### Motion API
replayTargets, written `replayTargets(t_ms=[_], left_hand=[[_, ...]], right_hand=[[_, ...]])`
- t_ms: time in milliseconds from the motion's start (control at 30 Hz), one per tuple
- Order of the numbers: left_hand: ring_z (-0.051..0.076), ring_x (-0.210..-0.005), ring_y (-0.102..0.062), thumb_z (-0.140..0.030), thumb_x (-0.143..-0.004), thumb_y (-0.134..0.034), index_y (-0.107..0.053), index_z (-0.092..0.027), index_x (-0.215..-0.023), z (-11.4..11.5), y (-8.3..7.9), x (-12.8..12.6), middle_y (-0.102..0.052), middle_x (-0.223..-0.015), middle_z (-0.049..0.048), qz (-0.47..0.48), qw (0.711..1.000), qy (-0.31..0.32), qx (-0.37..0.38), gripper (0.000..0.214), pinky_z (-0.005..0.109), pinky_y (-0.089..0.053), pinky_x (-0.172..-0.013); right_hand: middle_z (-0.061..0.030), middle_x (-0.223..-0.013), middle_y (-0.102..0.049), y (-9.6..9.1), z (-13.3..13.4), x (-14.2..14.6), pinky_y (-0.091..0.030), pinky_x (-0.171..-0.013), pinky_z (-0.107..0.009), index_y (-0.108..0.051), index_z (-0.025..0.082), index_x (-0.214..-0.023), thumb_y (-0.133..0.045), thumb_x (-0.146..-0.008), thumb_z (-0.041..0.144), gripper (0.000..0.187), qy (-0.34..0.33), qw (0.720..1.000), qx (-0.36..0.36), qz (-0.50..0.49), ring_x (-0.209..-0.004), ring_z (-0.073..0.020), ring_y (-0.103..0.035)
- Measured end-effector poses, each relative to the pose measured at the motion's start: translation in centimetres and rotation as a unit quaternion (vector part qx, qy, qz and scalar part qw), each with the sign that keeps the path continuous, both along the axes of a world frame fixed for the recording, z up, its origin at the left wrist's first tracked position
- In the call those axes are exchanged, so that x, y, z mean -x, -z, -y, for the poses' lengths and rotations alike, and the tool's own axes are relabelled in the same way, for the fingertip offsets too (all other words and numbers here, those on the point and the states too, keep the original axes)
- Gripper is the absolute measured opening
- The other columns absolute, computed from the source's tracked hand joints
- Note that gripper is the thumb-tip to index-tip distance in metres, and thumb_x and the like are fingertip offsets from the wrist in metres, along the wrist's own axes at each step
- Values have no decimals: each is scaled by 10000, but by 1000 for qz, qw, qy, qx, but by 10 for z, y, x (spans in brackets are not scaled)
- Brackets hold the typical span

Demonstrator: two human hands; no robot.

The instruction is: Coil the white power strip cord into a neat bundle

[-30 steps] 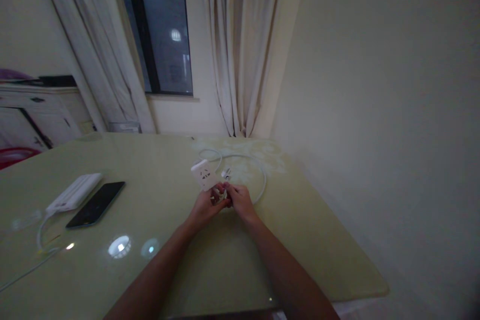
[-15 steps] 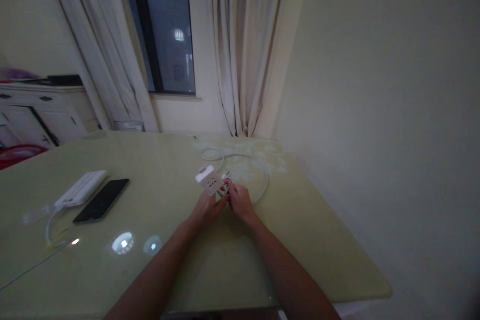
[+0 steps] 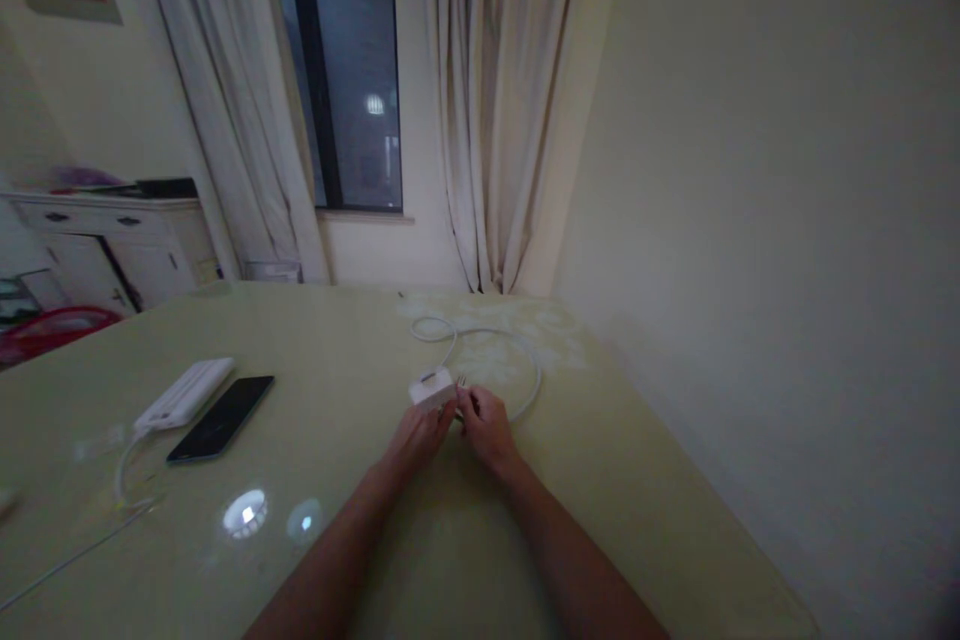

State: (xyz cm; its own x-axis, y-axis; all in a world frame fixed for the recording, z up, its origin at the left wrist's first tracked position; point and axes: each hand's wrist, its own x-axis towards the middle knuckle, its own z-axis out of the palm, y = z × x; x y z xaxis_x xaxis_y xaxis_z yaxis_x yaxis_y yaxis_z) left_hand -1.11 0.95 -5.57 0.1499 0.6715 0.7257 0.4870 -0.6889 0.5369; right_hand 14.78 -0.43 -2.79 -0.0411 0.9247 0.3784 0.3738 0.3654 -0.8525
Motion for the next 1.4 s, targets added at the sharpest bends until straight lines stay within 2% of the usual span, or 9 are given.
replayTargets(t_ms=[233, 367, 500, 633, 733, 967, 1167, 1300, 1400], left_hand=[[250, -761, -720, -513, -1003, -383, -665, -199, -807, 5, -41, 4, -749, -800, 135, 182, 971, -96, 121, 466, 392, -574, -791], [198, -578, -679, -523, -950, -509, -475, -224, -830, 6, -60, 9, -691, -650, 35, 319, 929, -90, 166, 323, 326, -560, -614], [174, -498, -654, -552, -852, -644, -426, -230, -834, 3, -59, 11, -651, -613, -26, 386, 884, -25, 261, 390, 280, -529, -510], [204, -537, -707, -573, -829, -658, -435, -228, -885, 0, -50, 3, -650, -624, -42, 492, 805, 43, 329, 414, 322, -580, -562], [238, -596, -744, -529, -849, -647, -416, -236, -943, 1, -46, -5, -685, -655, -32, 523, 774, 82, 348, 385, 382, -613, -635], [245, -798, -769, -597, -873, -634, -503, -207, -1000, 7, -36, -9, -761, -834, 45, 493, 795, 121, 333, 430, 416, -607, -804], [198, -740, -714, -700, -813, -649, -619, -171, -830, 4, -33, -8, -722, -742, 29, 438, 838, 44, 323, 530, 331, -559, -774], [185, -768, -710, -654, -843, -645, -562, -187, -796, -5, -41, -1, -748, -812, 49, 531, 790, 50, 303, 477, 314, -543, -772], [135, -718, -681, -514, -916, -632, -523, -194, -798, -14, -50, 12, -708, -765, 7, 623, 736, 22, 262, 359, 275, -531, -765]], right_hand=[[-81, -1175, -619, -10, 14, 1, -535, -803, -284, -573, 218, -1260, -629, -935, 268, 334, -77, 980, -135, 121, -884, -160, -636], [-72, -1086, -620, -15, 12, -4, -512, -895, -302, -626, 217, -1106, -562, -973, 171, 154, -95, 958, -213, 168, -1008, -188, -609], [-73, -1007, -638, -16, 12, -6, -463, -893, -328, -671, 213, -949, -611, -994, 263, 90, 25, 952, -256, 168, -979, -209, -586], [-54, -791, -625, -19, 16, -6, -419, -783, -308, -649, 195, -807, -644, -978, 403, 270, 158, 953, -202, 160, -799, -199, -562], [-61, -777, -667, -23, 20, -4, -415, -783, -295, -661, 188, -781, -605, -988, 400, 301, 161, 966, -157, 130, -781, -188, -596], [-70, -966, -765, -23, 21, 7, -488, -727, -246, -761, 187, -1004, -644, -939, 465, 308, 29, 999, -27, 13, -784, -167, -691], [-30, -617, -671, -15, 13, 4, -409, -604, -238, -754, 156, -804, -592, -961, 430, 355, -7, 998, 35, 50, -582, -147, -606], [12, -519, -568, -22, 9, -4, -357, -553, -222, -666, 157, -631, -593, -953, 451, 442, -72, 994, 68, 52, -504, -110, -518], [34, -523, -549, -30, 6, -7, -349, -531, -209, -707, 150, -693, -633, -922, 481, 409, -154, 983, 97, 36, -487, -94, -482]])
